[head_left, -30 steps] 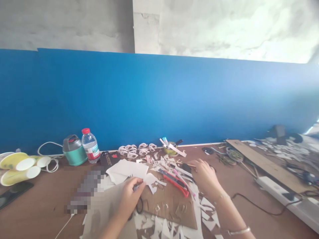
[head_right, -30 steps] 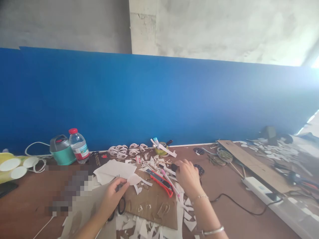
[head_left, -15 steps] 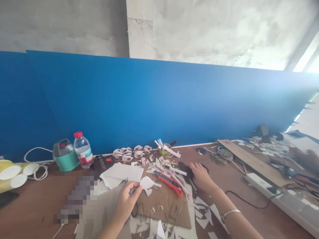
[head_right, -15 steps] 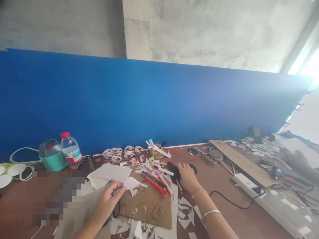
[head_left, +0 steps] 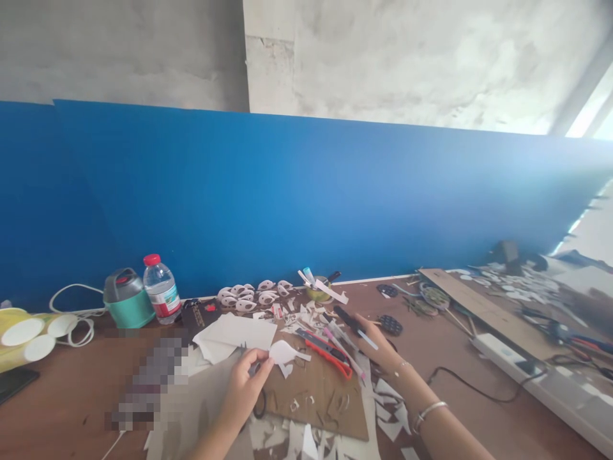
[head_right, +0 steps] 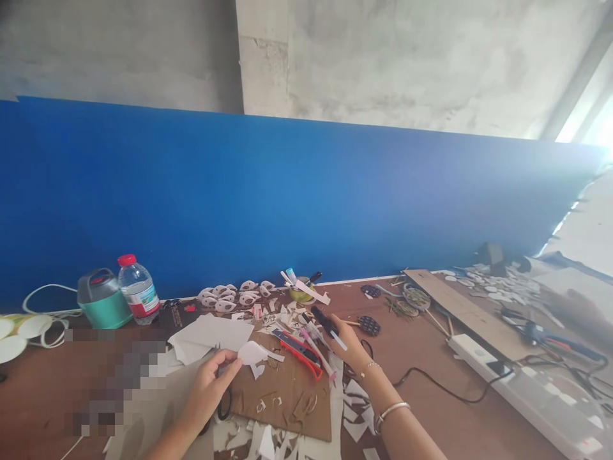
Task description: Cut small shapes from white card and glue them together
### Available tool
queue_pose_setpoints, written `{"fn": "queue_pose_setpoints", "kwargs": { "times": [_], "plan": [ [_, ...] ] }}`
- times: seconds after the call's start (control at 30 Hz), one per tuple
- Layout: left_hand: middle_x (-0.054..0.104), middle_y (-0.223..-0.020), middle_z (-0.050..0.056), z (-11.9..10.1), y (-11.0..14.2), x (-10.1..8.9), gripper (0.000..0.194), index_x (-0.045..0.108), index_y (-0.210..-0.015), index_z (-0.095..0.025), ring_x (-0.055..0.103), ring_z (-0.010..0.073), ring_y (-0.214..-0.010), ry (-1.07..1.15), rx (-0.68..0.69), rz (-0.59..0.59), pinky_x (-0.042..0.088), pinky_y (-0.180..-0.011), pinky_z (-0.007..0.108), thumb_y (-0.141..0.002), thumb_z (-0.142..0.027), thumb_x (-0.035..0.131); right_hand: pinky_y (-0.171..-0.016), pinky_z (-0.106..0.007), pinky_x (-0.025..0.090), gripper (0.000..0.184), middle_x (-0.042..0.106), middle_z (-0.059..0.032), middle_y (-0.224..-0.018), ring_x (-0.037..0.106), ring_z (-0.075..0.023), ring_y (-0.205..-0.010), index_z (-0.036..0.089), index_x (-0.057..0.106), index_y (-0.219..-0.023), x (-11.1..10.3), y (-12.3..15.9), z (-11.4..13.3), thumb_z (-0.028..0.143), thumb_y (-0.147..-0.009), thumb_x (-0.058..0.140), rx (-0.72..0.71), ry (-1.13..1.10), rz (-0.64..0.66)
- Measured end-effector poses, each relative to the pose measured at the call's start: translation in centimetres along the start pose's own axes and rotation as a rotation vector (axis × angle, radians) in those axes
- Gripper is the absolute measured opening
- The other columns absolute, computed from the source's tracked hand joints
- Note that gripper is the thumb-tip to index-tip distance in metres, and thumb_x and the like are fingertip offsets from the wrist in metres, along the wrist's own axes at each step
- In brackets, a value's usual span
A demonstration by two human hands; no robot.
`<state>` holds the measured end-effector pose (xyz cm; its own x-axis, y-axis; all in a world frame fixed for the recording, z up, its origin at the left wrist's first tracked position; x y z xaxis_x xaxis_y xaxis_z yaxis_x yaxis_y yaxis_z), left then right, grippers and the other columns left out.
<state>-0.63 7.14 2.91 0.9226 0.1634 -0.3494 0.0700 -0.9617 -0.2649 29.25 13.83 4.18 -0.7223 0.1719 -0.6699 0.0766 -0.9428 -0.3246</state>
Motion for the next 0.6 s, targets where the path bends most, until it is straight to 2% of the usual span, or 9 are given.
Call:
{"fn": "queue_pose_setpoints", "kwargs": {
  "times": [0.1, 0.23, 0.33, 0.6],
  "plan": [
    [0.069, -0.074, 0.006, 0.1, 0.0, 0.0, 0.03, 0.064, -0.07, -0.018, 0.063, 0.0242, -0.076, 0.015, -0.009, -0.007, 0.048, -0.072, 0.031, -0.075, -0.046, 0.055, -0.07, -0.029, 0.047, 0.033, 0.07, -0.0086, -0.09, 0.064, -0.0245, -0.081, 0.016, 0.061, -0.104, 1.0, -0.5, 0.5, 0.027, -0.073, 0.055, -0.032, 0.145, 0.127],
    [0.069, -0.074, 0.006, 0.3, -0.1, 0.0, 0.029, 0.065, -0.071, -0.018, 0.063, 0.0243, -0.076, 0.027, -0.02, -0.009, 0.047, -0.071, 0.031, -0.075, -0.045, 0.055, -0.071, -0.029, 0.044, 0.039, 0.07, -0.0113, -0.092, 0.064, -0.028, -0.088, 0.014, 0.06, -0.108, 1.9, -1.4, -0.3, 0.02, -0.07, 0.056, 0.002, 0.337, 0.188],
    [0.069, -0.074, 0.007, 0.5, -0.1, 0.1, 0.029, 0.064, -0.071, -0.018, 0.063, 0.0244, -0.076, 0.026, -0.021, -0.002, 0.047, -0.071, 0.031, -0.075, -0.045, 0.055, -0.069, -0.03, 0.042, 0.041, 0.07, -0.0135, -0.092, 0.064, -0.0303, -0.089, 0.014, 0.059, -0.109, 2.4, -1.8, -0.5, 0.016, -0.068, 0.056, 0.021, 0.395, 0.199],
    [0.069, -0.076, 0.007, 0.3, 0.0, 0.1, 0.028, 0.065, -0.072, -0.018, 0.062, 0.0247, -0.077, 0.019, -0.023, 0.006, 0.046, -0.074, 0.032, -0.076, -0.043, 0.054, -0.07, -0.027, 0.041, 0.043, 0.07, -0.0104, -0.099, 0.063, -0.027, -0.092, 0.018, 0.058, -0.111, 2.7, -1.9, 0.3, 0.017, -0.067, 0.057, 0.007, 0.439, 0.272]
  ]
}}
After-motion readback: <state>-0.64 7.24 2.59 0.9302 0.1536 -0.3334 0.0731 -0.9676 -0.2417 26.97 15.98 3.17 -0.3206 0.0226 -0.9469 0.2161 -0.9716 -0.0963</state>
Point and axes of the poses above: each hand's wrist, its own y-axis away from the middle knuckle, its own x-axis out of the palm, z = x × y, the point moved 10 cm from there along -y, towards the middle knuckle
